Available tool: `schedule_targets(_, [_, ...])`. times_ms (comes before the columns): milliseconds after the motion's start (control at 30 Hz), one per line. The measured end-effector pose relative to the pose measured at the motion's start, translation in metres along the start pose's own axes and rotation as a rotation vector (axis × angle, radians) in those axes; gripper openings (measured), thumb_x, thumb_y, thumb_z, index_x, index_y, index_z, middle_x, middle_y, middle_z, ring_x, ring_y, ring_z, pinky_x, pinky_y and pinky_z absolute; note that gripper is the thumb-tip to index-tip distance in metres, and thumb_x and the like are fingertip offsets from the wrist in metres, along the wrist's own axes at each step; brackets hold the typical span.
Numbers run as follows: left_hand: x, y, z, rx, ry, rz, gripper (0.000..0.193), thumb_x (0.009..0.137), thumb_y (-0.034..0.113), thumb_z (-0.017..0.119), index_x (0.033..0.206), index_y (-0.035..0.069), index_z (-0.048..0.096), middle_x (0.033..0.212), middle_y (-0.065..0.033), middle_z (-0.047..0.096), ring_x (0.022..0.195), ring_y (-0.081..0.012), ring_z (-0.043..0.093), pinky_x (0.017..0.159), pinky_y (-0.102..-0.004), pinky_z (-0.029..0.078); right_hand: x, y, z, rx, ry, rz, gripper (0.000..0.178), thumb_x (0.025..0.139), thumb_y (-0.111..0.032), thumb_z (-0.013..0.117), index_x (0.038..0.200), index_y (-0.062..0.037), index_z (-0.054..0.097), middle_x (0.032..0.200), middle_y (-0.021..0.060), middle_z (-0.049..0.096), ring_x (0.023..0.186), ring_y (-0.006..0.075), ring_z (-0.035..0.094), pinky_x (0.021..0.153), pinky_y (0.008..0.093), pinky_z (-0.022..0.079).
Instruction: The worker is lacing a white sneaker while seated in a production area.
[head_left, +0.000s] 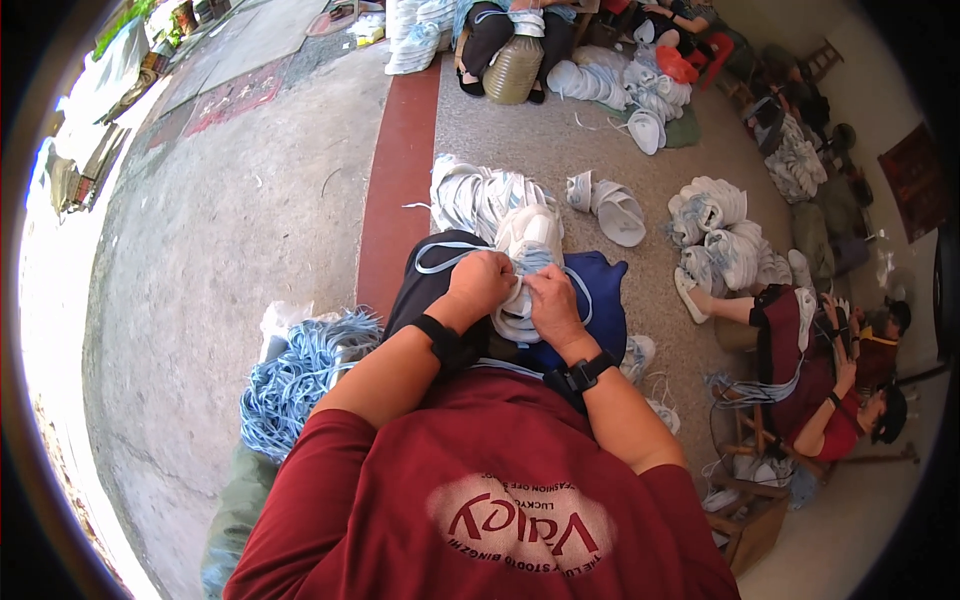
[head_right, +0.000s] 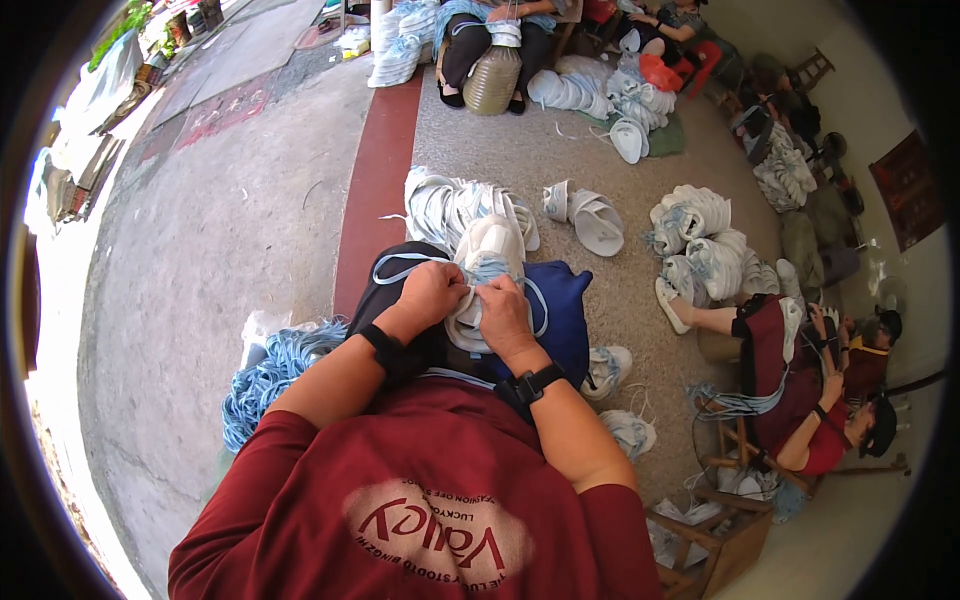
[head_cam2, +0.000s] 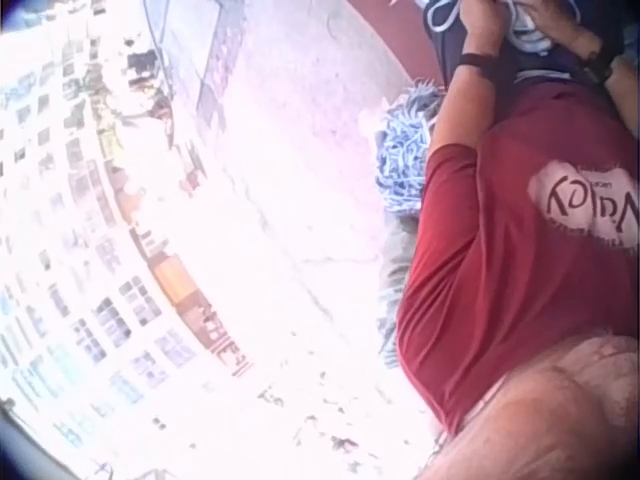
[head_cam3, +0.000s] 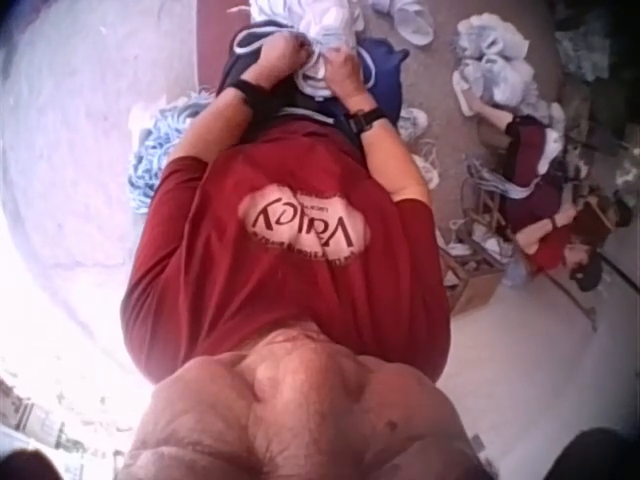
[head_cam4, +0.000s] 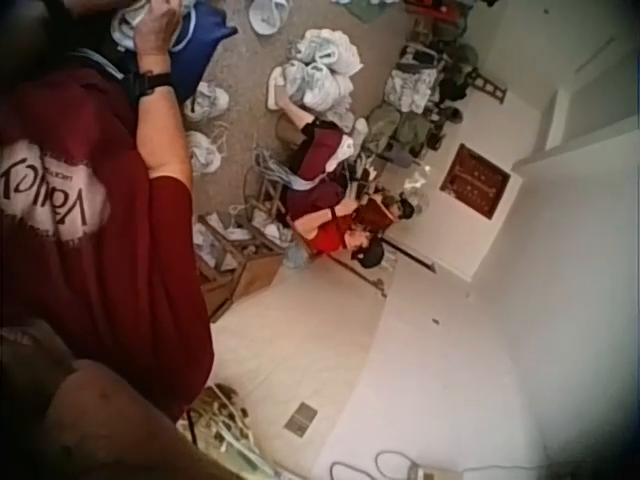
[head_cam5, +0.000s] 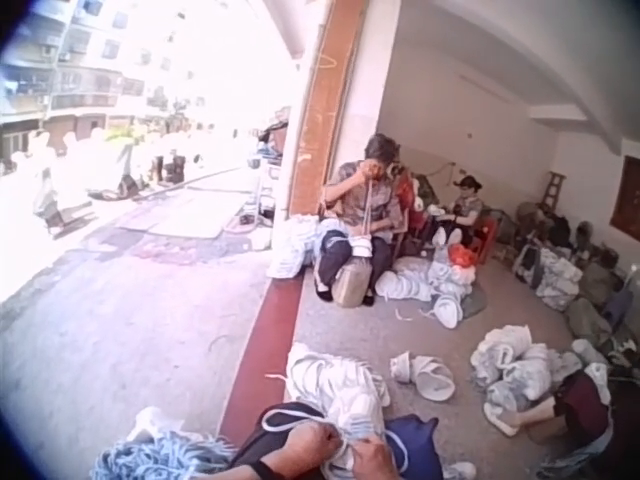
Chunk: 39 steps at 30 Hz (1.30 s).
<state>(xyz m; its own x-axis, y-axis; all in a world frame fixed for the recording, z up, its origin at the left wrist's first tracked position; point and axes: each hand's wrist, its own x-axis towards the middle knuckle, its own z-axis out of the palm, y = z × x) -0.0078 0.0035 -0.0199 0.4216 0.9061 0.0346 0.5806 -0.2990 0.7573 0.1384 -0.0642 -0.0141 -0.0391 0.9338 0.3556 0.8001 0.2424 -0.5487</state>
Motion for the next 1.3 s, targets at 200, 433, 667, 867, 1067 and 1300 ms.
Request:
schedule_targets(200, [-0.012, 0.004, -0.004, 0.060, 0.049, 0.077, 0.015, 0.073, 0.018, 0.059, 0.073, 0.005, 0.065, 0.073, -0.0166, 0.063, 0.071, -0.0322, 0.063, 0.067, -0.0393, 0.050, -0.002, 0.004, 0.004, 0.024, 0.020, 0.009, 0.017, 0.075, 0.001, 0.056, 0.089, -0.0017, 0.066, 0.080, 0.0150, 0.057, 0.078, 0.0312, 0.057, 0.069, 0.0371, 0.045])
schedule_targets(433, [-0.024, 0.017, 0.000, 0.436, -0.012, 0.280, 0.014, 0.075, 0.017, 0.057, 0.074, 0.003, 0.060, 0.076, -0.0135, 0.062, 0.076, -0.0304, 0.063, 0.067, -0.0378, 0.051, 0.004, -0.011, 0.008, -0.208, 0.038, 0.001, 0.006, 0.074, -0.009, 0.060, 0.076, -0.0036, 0.063, 0.076, 0.0122, 0.054, 0.073, 0.0293, 0.054, 0.065, 0.0385, 0.042])
schedule_targets(667, [-0.012, -0.009, -0.002, -0.061, -0.012, 0.008, 0.019, 0.077, 0.021, 0.059, 0.084, 0.006, 0.068, 0.078, -0.0184, 0.064, 0.074, -0.0336, 0.063, 0.069, -0.0397, 0.049, 0.011, -0.011, 0.020, -0.330, 0.078, -0.161, 0.007, 0.071, -0.009, 0.060, 0.066, -0.0050, 0.058, 0.072, 0.0106, 0.050, 0.073, 0.0275, 0.050, 0.066, 0.0387, 0.037])
schedule_targets(867, [-0.017, 0.000, -0.014, -0.175, -0.080, -0.031, 0.017, 0.075, 0.014, 0.065, 0.080, -0.002, 0.066, 0.070, -0.0142, 0.064, 0.062, -0.0146, 0.061, 0.061, -0.0285, 0.048, -0.020, -0.016, -0.056, 0.526, -0.121, 0.070, 0.011, 0.077, -0.004, 0.058, 0.067, -0.0007, 0.055, 0.092, 0.0140, 0.060, 0.077, 0.0203, 0.056, 0.070, 0.0304, 0.043])
schedule_targets(1067, [-0.006, 0.039, -0.001, 0.090, 0.000, 0.442, 0.015, 0.074, 0.024, 0.067, 0.076, 0.008, 0.066, 0.073, -0.0094, 0.062, 0.069, -0.0277, 0.062, 0.061, -0.0361, 0.049, -0.065, -0.016, -0.109, 1.447, 0.051, 0.349, 0.013, 0.090, -0.012, 0.053, 0.082, -0.0019, 0.054, 0.102, 0.0204, 0.060, 0.081, 0.0169, 0.058, 0.084, 0.0314, 0.046])
schedule_targets(1300, [-0.007, 0.074, 0.005, 0.635, -0.388, 0.312, 0.015, 0.072, 0.017, 0.061, 0.077, 0.004, 0.066, 0.080, -0.0162, 0.065, 0.076, -0.0294, 0.065, 0.067, -0.0377, 0.052, -0.059, -0.008, -0.088, 1.282, 0.007, 0.355, 0.019, 0.092, -0.016, 0.050, 0.079, -0.0027, 0.053, 0.075, 0.0080, 0.059, 0.069, 0.0114, 0.053, 0.070, 0.0246, 0.043])
